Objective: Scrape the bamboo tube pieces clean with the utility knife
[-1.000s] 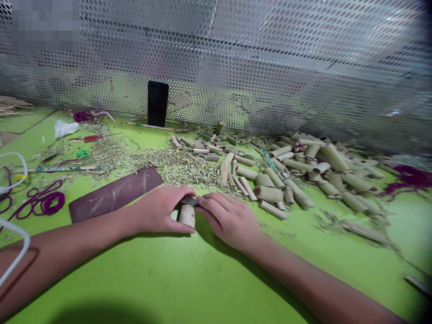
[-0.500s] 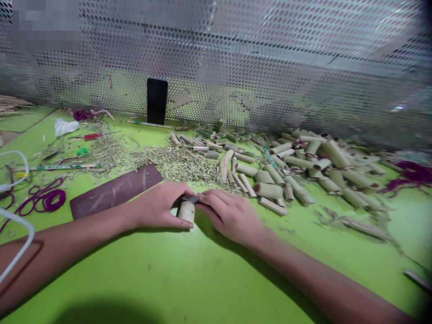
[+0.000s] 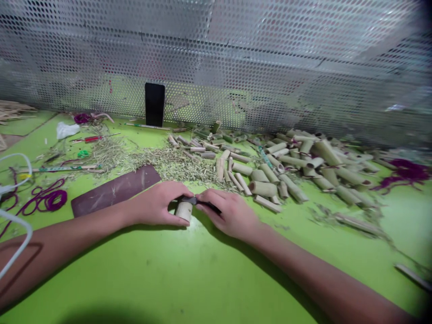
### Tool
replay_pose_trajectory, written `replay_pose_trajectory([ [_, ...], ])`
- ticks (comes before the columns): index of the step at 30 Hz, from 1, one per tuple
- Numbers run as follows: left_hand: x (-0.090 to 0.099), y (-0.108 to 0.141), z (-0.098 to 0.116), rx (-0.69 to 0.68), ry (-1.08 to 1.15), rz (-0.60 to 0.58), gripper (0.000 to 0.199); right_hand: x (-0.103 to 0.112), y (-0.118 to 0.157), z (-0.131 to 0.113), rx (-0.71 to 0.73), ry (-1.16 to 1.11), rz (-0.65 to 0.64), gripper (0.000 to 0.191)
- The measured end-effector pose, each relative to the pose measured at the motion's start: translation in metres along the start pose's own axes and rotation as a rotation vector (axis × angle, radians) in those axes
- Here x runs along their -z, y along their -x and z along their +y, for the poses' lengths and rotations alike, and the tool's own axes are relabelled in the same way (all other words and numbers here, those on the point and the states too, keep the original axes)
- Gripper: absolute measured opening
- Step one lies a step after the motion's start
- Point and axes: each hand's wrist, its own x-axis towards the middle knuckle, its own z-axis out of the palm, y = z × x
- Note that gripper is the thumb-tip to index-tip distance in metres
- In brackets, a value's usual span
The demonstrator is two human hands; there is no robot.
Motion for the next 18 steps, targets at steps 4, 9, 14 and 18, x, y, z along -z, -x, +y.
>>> replay_pose_trajectory([
  [4, 0.001, -0.001, 0.000, -0.005, 0.018, -0.011, 0.057, 0.003, -0.001, 0.002, -0.054, -0.054, -0.063, 0.012],
  [9, 0.002, -0.002, -0.003, -0.039, 0.033, -0.021, 0.052, 0.007, -0.002, 0.007, -0.044, -0.112, -0.097, 0.009],
  [14, 0.004, -0.001, -0.003, -0.005, 0.044, -0.028, 0.051, 0.006, 0.006, 0.011, 0.034, -0.091, -0.062, 0.016],
  [18, 0.004, 0.000, -0.001, 0.111, 0.080, -0.011, 0.081, 0.005, 0.006, 0.008, 0.059, 0.079, 0.048, 0.020],
])
